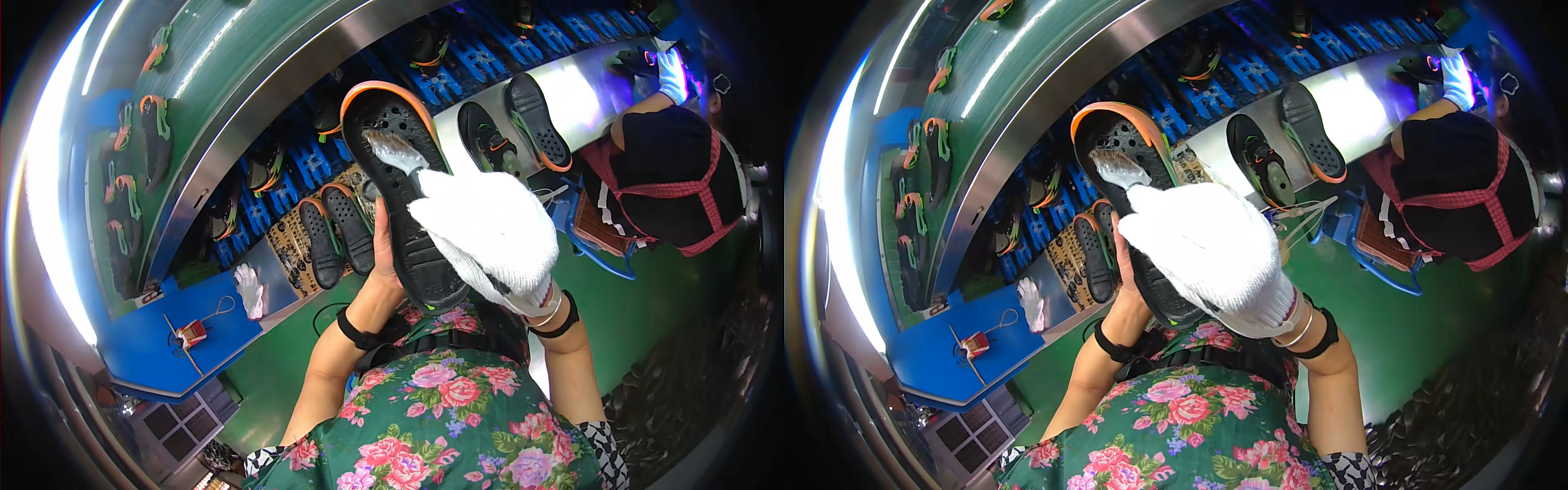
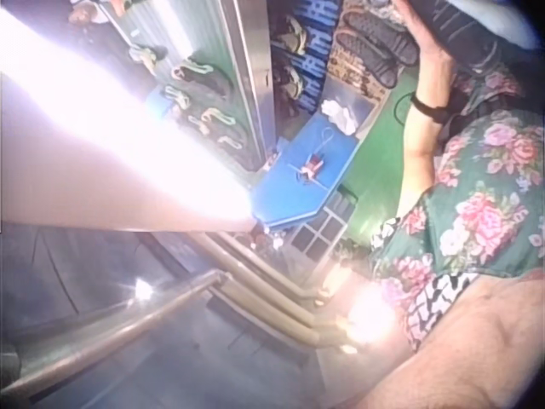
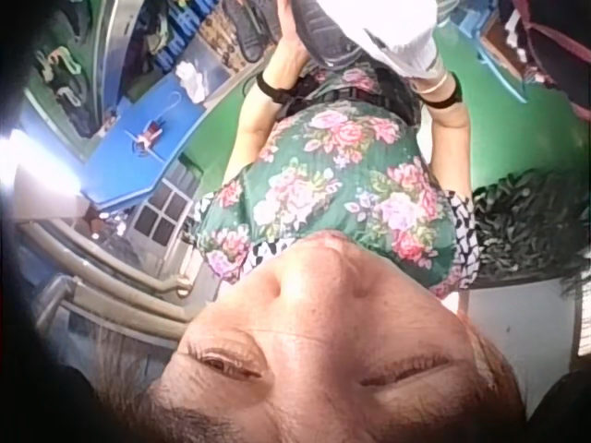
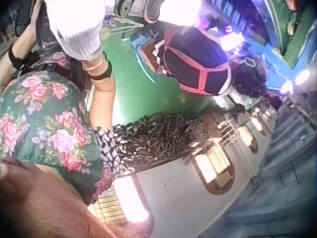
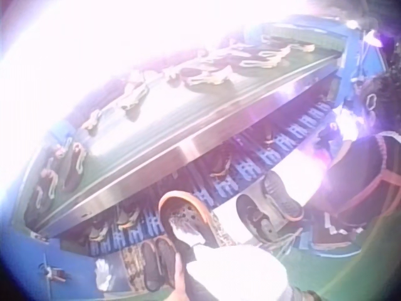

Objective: Apply adhesive or primer to the edge of a shoe sole using a brush and a rag.

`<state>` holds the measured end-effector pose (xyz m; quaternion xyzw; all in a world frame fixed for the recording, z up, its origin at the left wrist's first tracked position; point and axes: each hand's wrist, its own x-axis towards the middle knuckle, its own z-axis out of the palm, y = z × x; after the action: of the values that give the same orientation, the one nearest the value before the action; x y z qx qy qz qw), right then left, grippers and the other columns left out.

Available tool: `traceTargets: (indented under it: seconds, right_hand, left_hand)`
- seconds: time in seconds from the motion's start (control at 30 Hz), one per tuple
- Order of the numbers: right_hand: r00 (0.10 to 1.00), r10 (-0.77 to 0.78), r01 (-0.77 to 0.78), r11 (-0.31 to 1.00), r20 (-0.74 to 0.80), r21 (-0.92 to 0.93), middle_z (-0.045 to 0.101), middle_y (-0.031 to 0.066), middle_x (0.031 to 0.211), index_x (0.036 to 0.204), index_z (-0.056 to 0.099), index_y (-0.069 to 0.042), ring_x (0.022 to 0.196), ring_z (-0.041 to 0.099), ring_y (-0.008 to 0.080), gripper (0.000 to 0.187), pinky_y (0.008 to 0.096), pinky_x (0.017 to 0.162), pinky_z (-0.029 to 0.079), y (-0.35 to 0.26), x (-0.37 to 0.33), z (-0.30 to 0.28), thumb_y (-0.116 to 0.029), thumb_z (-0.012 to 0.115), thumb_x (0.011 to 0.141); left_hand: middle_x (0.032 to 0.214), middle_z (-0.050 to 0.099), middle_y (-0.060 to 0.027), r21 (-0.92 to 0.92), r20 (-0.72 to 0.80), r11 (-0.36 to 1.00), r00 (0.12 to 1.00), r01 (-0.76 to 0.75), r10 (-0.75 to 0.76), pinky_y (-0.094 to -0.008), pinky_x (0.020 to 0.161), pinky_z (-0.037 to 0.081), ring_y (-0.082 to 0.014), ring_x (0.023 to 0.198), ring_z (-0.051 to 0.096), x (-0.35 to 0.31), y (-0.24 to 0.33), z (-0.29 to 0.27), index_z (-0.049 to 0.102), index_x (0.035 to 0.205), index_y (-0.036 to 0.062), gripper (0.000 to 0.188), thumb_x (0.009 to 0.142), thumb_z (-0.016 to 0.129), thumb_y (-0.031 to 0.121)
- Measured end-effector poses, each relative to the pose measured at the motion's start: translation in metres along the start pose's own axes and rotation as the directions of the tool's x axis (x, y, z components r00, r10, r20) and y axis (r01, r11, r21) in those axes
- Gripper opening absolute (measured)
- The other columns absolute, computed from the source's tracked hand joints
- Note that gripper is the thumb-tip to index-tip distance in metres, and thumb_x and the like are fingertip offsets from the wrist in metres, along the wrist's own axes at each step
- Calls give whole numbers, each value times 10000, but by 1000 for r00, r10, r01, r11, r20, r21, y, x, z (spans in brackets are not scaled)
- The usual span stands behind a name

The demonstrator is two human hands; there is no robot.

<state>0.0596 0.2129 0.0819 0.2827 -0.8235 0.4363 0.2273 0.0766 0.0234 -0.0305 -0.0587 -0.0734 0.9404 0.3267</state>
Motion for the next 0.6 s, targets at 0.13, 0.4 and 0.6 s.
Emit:
traceTargets:
  seconds: [0.13, 0.4, 0.6]
  right_hand:
    - [999, -7, 5, 999, -34, -53, 746, 131, 1205, 1175, 761, -48, 1070, 716, 288, 327, 397, 939, 553, 0, 2, 6, -21, 730, 851]
    - [996, 76, -85, 976, 52, 199, 723, 150, 1253, 1241, 729, -29, 1130, 688, 311, 390, 411, 970, 535, 2, -15, 10, -39, 729, 851]
    - [995, 85, -94, 974, 52, 205, 742, 131, 1206, 1194, 754, -36, 1093, 708, 286, 368, 405, 949, 551, -5, -16, 18, -25, 757, 826]
  left_hand:
    - [1492, 554, -162, 150, -99, 987, 992, -62, 77, -541, 1158, 427, -339, 1345, 563, -7, 2, -14, 457, 1529, 95, 838, 968, 501, 717]
    - [1492, 541, -165, 146, -31, 988, 997, -58, 64, -533, 1179, 391, -349, 1366, 532, -5, 9, -22, 457, 1524, 96, 838, 992, 398, 740]
    - [1588, 419, -227, 529, -78, 847, 997, 51, -11, -572, 1208, 338, -413, 1448, 431, 9, 5, 0, 370, 1575, 70, 897, 1000, 304, 755]
